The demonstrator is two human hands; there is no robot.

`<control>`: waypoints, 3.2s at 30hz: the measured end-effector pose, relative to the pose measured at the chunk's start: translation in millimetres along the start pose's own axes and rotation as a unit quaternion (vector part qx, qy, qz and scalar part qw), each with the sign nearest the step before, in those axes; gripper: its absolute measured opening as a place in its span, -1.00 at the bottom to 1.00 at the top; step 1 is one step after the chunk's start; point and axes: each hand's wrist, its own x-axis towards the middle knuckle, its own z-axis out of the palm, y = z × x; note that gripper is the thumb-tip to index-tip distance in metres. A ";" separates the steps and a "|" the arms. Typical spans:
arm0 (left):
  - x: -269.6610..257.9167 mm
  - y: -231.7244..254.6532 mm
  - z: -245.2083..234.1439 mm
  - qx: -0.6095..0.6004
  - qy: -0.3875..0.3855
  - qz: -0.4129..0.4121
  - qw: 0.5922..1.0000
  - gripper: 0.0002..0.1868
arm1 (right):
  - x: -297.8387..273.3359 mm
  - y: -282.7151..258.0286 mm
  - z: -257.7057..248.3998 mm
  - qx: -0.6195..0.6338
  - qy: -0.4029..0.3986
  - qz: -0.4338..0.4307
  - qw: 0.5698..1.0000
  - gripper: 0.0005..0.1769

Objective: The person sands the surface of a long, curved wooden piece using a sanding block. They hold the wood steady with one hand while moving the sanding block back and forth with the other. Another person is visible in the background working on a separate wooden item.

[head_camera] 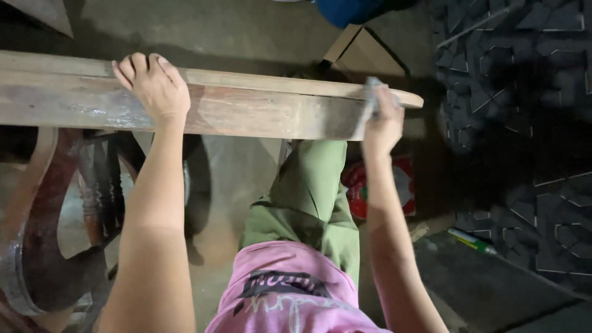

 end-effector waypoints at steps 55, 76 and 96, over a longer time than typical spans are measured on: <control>2.0 5.5 -8.3 0.009 0.002 0.028 1.000 -0.55 | -4.5 -39.0 -55.1 0.332 0.078 0.142 0.929 -0.38; -5.9 0.1 3.3 0.008 -0.029 -0.008 1.000 -0.50 | -12.1 -93.4 6.8 -0.139 0.073 -0.035 0.987 -0.33; -6.7 -1.0 0.5 0.020 -0.026 0.013 0.999 -0.50 | -41.6 -53.6 67.6 -0.351 -0.012 -0.110 0.930 -0.35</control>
